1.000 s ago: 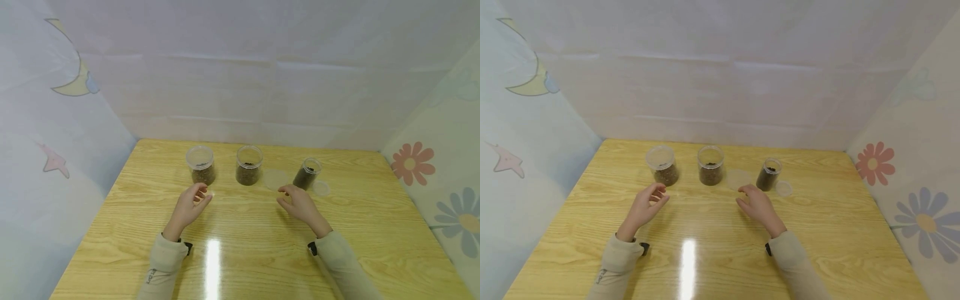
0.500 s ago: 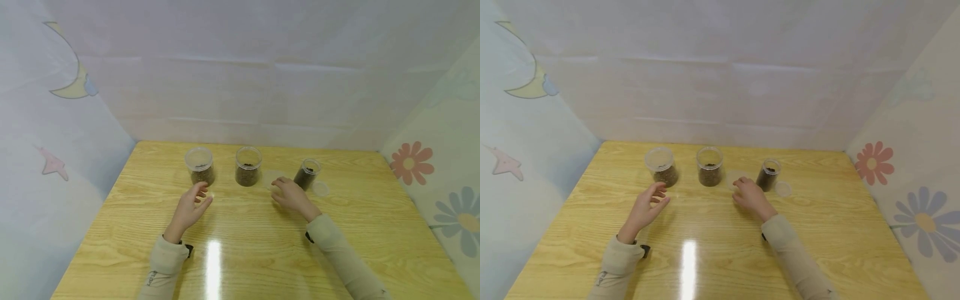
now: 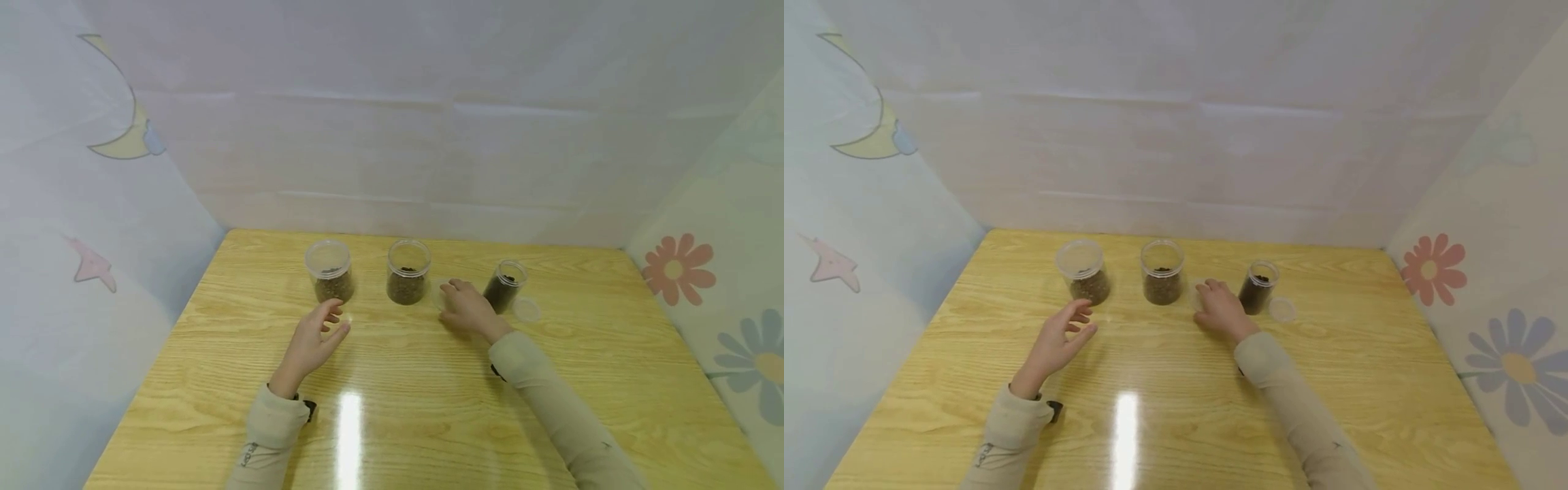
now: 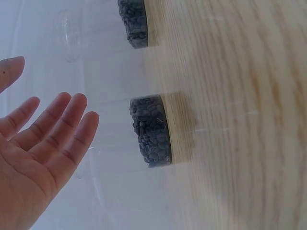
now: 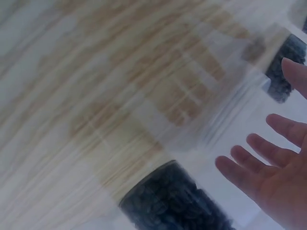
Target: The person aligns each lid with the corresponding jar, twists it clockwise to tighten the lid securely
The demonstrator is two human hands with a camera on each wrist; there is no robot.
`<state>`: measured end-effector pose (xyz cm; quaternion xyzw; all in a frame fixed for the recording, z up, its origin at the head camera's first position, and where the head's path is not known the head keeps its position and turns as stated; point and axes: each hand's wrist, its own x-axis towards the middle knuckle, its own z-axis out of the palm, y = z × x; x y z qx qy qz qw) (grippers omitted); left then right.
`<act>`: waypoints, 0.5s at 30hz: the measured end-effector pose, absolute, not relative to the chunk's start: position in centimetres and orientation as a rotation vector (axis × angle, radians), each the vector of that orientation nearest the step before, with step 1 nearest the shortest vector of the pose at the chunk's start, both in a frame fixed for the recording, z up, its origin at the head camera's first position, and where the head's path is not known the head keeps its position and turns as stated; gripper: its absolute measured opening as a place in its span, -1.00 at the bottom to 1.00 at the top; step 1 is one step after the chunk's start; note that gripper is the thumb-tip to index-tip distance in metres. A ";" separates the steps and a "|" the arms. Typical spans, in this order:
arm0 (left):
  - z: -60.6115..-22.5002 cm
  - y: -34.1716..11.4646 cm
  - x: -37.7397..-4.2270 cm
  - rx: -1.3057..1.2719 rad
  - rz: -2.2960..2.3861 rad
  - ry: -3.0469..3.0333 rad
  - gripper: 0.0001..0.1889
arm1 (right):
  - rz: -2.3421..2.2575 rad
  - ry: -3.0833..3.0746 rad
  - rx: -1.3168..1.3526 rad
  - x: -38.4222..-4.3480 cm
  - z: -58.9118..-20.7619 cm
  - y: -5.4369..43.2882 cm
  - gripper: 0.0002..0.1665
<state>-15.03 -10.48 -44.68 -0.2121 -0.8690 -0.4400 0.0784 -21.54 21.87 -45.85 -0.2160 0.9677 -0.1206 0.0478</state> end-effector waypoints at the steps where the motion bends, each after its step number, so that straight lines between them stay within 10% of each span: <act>1: -44.7 -10.5 -15.0 -0.632 -1.320 -2.614 -0.56 | -0.367 2.953 -0.669 -21.7 -46.1 21.8 -0.26; 15: -44.8 -10.2 -15.2 -0.643 -1.310 -2.630 -0.54 | -0.287 2.960 -0.616 -22.8 -46.2 21.4 -0.20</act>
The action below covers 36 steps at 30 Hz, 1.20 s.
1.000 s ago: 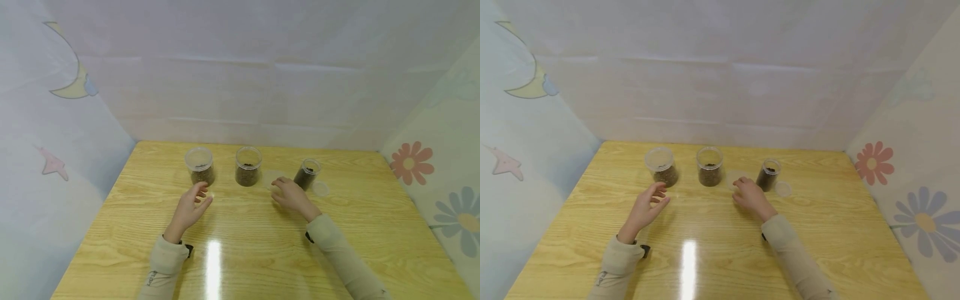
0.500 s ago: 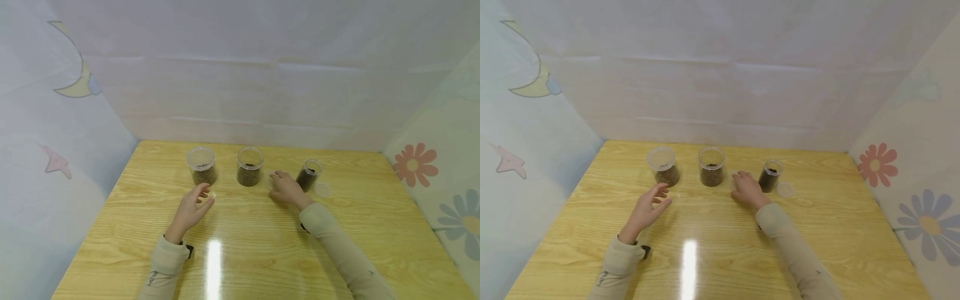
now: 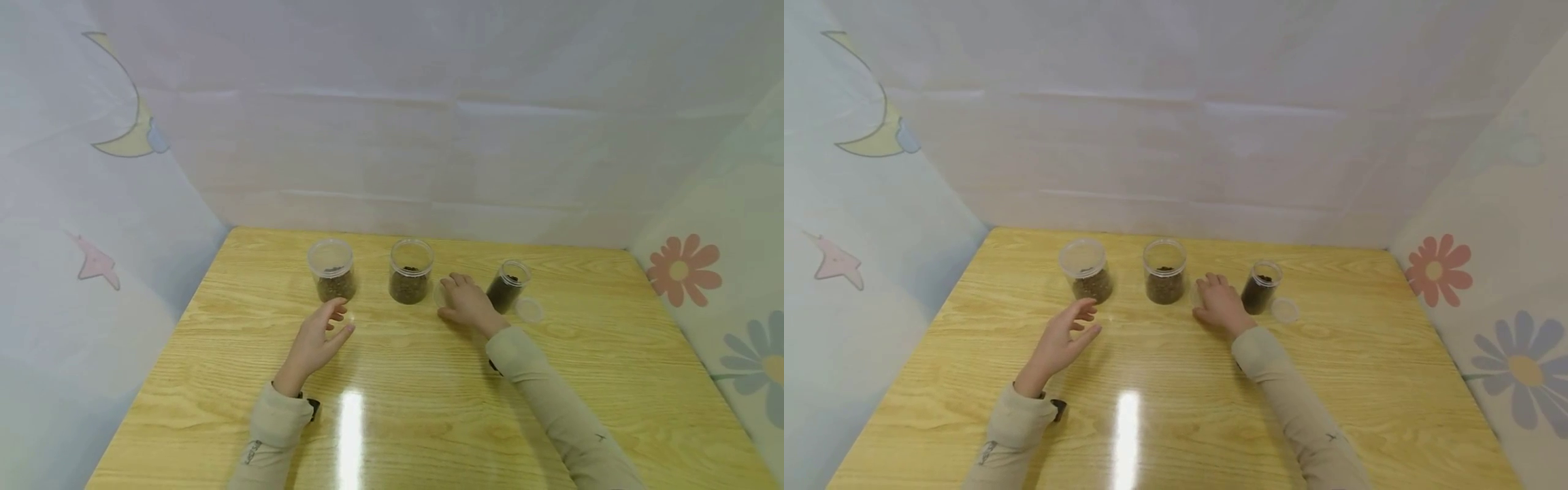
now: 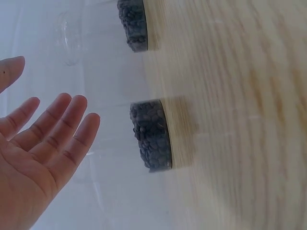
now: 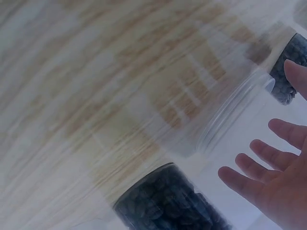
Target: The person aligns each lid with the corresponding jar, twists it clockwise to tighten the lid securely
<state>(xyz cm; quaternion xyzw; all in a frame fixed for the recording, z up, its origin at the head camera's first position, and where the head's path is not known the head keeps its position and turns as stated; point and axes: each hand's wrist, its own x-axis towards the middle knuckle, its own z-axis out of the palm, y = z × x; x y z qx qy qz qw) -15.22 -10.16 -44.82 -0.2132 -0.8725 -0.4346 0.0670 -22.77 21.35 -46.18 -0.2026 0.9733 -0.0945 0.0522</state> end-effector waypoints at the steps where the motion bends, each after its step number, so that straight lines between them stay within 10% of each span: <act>1: -44.8 -10.0 -15.3 -0.647 -1.313 -2.629 -0.53 | -0.283 2.961 -0.617 -22.8 -46.2 21.4 -0.20; 36: -46.8 -3.3 -23.8 -0.414 -1.583 -2.838 0.10 | -0.463 2.926 -0.489 -22.5 -46.4 21.8 0.02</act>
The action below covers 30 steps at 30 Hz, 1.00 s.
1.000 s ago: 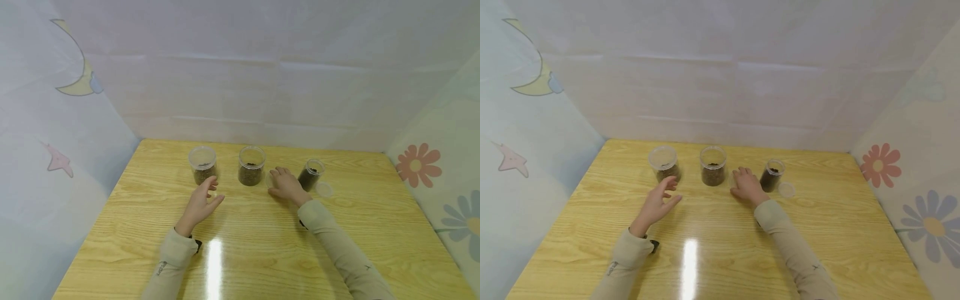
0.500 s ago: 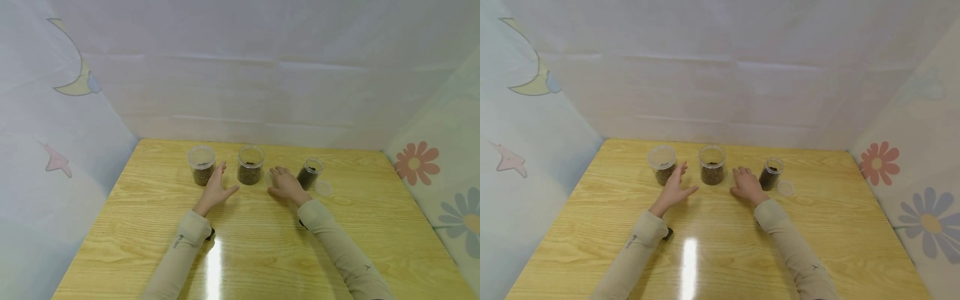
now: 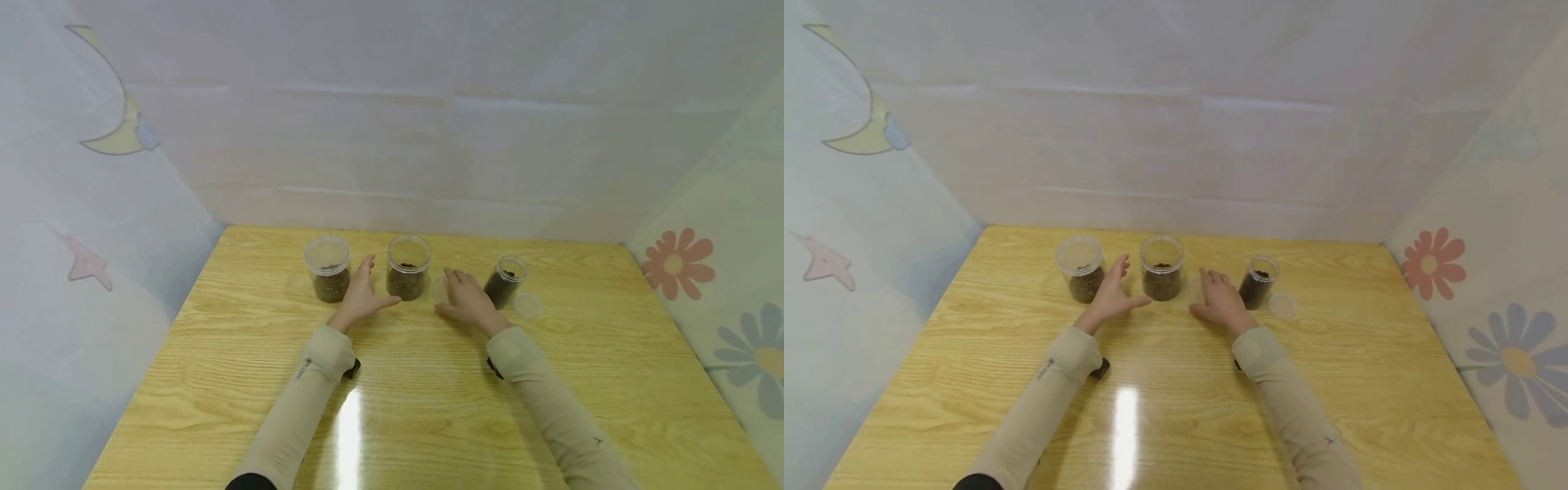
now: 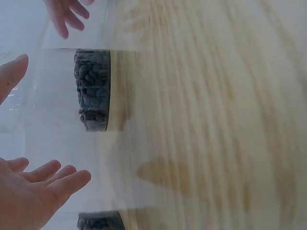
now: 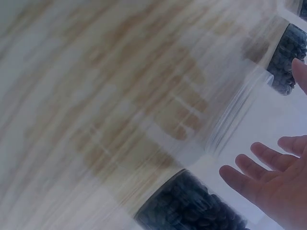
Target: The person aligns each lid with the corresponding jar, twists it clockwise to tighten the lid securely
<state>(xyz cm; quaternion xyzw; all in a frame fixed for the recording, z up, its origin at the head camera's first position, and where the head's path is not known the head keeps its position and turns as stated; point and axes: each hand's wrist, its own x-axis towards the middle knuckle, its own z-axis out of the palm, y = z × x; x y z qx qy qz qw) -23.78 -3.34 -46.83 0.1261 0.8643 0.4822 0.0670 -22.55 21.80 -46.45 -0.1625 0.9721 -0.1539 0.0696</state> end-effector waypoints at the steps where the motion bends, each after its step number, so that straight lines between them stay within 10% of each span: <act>1: -46.9 -3.2 -24.0 0.367 1.450 2.599 0.11 | -0.470 2.925 -0.484 -22.5 -46.5 21.8 0.03; 30: -49.2 -0.5 -26.7 0.427 1.670 2.407 0.19 | -0.533 2.898 -0.442 -22.4 -46.5 21.8 0.10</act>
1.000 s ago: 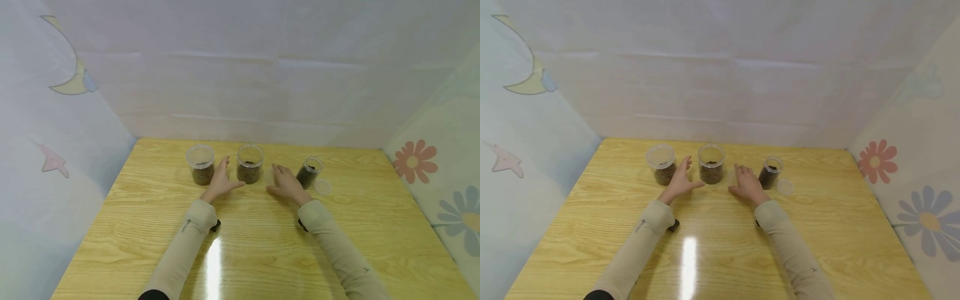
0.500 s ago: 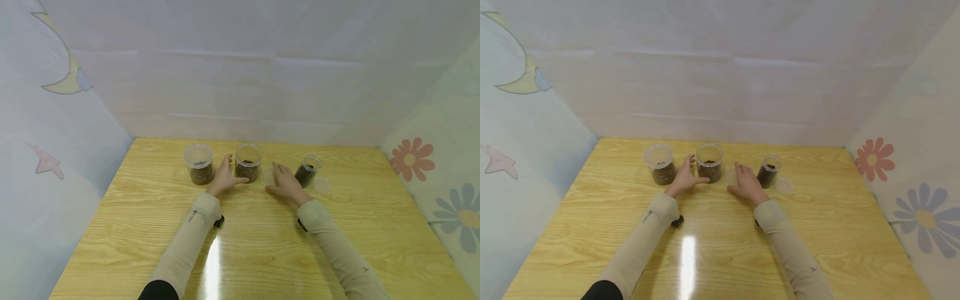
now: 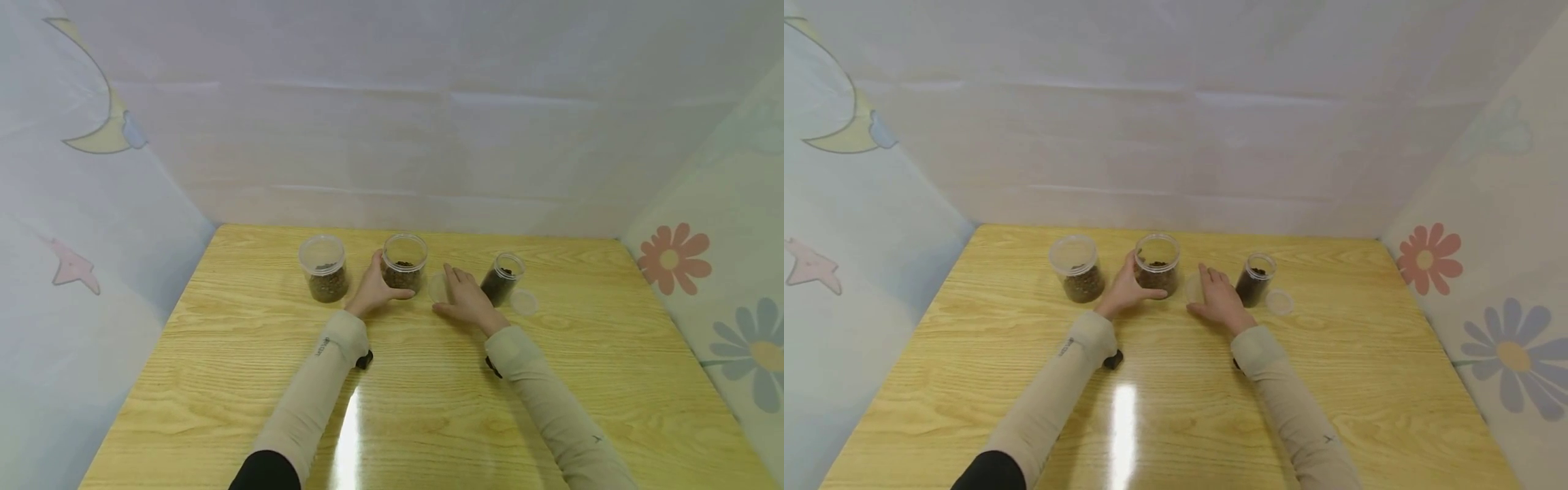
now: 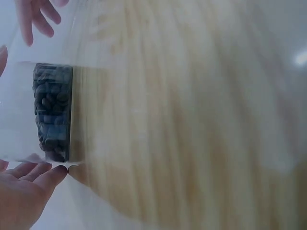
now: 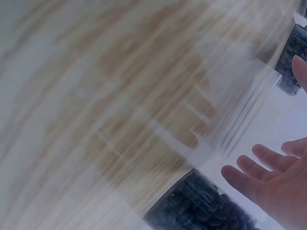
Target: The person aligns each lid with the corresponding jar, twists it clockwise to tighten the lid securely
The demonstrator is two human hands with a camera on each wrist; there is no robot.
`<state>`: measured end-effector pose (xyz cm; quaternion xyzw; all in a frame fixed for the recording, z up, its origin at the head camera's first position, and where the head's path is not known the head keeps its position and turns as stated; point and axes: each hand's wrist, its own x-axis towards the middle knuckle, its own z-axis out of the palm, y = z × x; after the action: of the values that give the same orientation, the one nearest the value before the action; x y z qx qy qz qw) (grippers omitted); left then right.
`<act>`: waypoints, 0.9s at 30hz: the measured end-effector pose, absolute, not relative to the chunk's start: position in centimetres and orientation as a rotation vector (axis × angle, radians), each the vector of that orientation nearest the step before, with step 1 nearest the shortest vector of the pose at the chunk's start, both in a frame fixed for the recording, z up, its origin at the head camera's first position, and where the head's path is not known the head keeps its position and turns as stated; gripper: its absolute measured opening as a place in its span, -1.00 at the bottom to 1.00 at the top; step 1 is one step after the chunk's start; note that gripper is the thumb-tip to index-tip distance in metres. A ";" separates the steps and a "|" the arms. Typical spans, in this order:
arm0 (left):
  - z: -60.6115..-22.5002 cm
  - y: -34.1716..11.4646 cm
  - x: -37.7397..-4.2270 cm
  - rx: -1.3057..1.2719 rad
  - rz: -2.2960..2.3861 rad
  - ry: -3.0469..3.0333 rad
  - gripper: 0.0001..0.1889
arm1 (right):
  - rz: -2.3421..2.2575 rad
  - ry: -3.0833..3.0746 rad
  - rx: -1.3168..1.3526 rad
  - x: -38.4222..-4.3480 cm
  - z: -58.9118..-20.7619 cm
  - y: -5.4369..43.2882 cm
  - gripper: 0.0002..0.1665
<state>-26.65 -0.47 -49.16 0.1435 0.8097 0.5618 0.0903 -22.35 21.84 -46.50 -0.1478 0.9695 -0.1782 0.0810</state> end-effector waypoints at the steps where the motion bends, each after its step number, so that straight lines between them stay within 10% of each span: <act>1: -49.2 -0.4 -26.7 0.425 1.678 2.401 0.20 | -0.534 2.896 -0.438 -22.4 -46.5 21.8 0.10; 27: -49.5 -0.2 -26.8 0.405 1.652 2.399 0.02 | -0.333 2.859 -0.444 -24.1 -47.8 21.2 -0.08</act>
<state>-26.83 -0.22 -49.46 0.1369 0.8118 0.5588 0.1002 -24.14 21.21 -47.78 -0.1515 0.9752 -0.1137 0.1143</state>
